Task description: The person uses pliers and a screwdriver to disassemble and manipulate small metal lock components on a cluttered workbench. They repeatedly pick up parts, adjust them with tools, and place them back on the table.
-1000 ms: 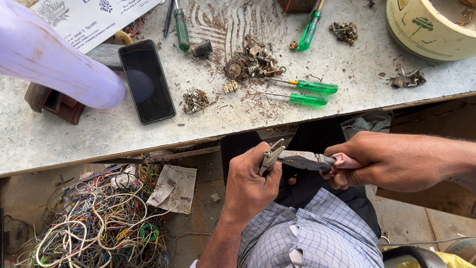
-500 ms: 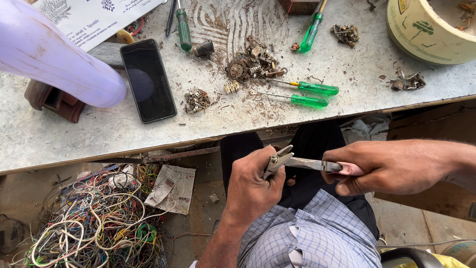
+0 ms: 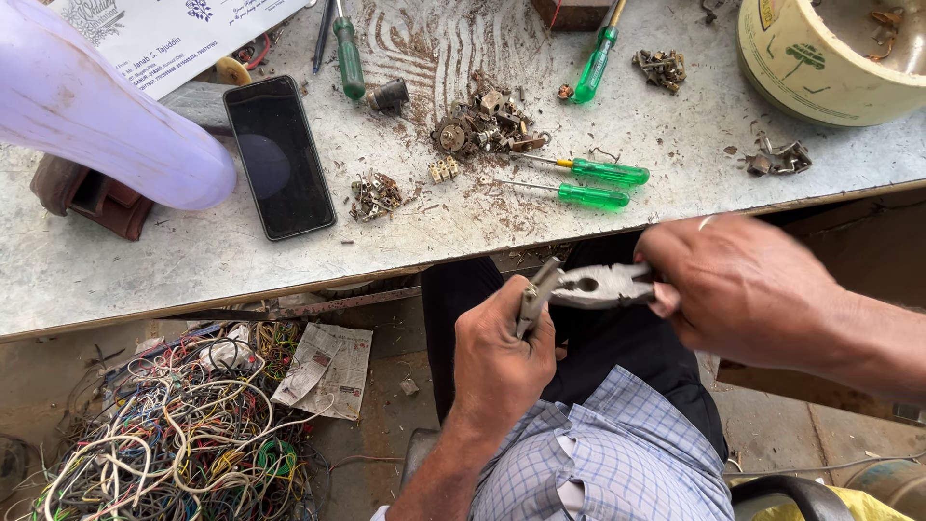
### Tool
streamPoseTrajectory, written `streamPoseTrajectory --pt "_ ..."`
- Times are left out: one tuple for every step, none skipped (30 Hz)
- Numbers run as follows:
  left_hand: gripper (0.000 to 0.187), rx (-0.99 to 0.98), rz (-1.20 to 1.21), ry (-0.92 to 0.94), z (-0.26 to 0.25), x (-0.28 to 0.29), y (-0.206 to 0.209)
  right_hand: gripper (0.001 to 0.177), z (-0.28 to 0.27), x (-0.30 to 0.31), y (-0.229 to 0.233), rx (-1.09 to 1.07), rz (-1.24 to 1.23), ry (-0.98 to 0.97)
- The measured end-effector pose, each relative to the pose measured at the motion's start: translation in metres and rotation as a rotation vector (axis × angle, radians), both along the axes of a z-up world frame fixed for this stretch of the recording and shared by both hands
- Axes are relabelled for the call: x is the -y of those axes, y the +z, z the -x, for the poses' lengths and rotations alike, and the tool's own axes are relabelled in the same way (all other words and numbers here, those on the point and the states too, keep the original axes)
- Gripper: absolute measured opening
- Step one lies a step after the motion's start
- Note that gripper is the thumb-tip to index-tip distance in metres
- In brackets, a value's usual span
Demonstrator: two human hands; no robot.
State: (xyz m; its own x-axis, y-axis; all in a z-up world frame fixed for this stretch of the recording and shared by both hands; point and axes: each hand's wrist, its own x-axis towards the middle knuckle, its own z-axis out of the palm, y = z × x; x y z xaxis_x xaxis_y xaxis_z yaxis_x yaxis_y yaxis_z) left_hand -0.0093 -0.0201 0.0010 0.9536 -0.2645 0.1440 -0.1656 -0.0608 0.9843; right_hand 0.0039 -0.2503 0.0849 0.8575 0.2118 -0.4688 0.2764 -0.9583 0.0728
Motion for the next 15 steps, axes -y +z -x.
streamPoseTrajectory --pt "0.016 0.023 -0.039 0.052 0.000 0.002 0.001 0.020 0.000 0.001 0.002 0.264 0.033 0.142" --pt "0.015 0.046 -0.079 0.104 0.001 0.004 0.001 0.029 0.000 0.003 0.004 0.528 0.067 0.284" --pt "0.014 0.064 -0.120 0.155 0.003 0.006 0.002 0.038 0.000 0.002 0.005 0.787 0.100 0.426" --pt "0.018 -0.003 -0.048 0.136 0.005 0.007 0.004 0.033 0.001 0.000 0.005 0.872 0.128 0.439" --pt "0.021 -0.068 0.023 0.123 0.006 0.008 0.005 0.028 0.000 -0.003 0.004 0.960 0.153 0.456" --pt "0.025 -0.132 0.094 0.110 0.007 0.007 0.006 0.024 -0.001 -0.006 0.004 1.049 0.177 0.472" --pt "0.025 -0.163 0.092 0.111 0.008 0.006 0.006 0.022 -0.001 -0.010 0.002 1.060 0.182 0.459" --pt "0.025 -0.194 0.089 0.112 0.009 0.005 0.006 0.019 0.000 -0.014 0.001 1.072 0.188 0.445" --pt "0.024 -0.221 0.090 0.114 0.007 0.004 0.006 0.017 0.000 -0.018 0.001 1.087 0.196 0.433" --pt "0.024 -0.211 0.087 0.119 0.006 0.002 0.006 0.019 0.000 -0.021 0.000 1.087 0.178 0.416" --pt "0.024 -0.201 0.087 0.120 0.005 0.001 0.006 0.022 0.000 -0.025 0.000 1.086 0.166 0.397" --pt "0.025 -0.191 0.086 0.121 0.004 0.000 0.006 0.026 0.001 -0.027 0.000 1.084 0.153 0.379" --pt "0.024 -0.154 0.068 0.115 0.003 -0.001 0.007 0.031 0.003 -0.028 0.002 1.049 0.123 0.366" --pt "0.024 -0.118 0.050 0.109 0.003 -0.002 0.007 0.036 0.006 -0.028 0.004 1.013 0.094 0.353" --pt "0.024 -0.084 0.031 0.103 0.003 -0.002 0.007 0.042 0.011 -0.028 0.006 0.974 0.063 0.339"
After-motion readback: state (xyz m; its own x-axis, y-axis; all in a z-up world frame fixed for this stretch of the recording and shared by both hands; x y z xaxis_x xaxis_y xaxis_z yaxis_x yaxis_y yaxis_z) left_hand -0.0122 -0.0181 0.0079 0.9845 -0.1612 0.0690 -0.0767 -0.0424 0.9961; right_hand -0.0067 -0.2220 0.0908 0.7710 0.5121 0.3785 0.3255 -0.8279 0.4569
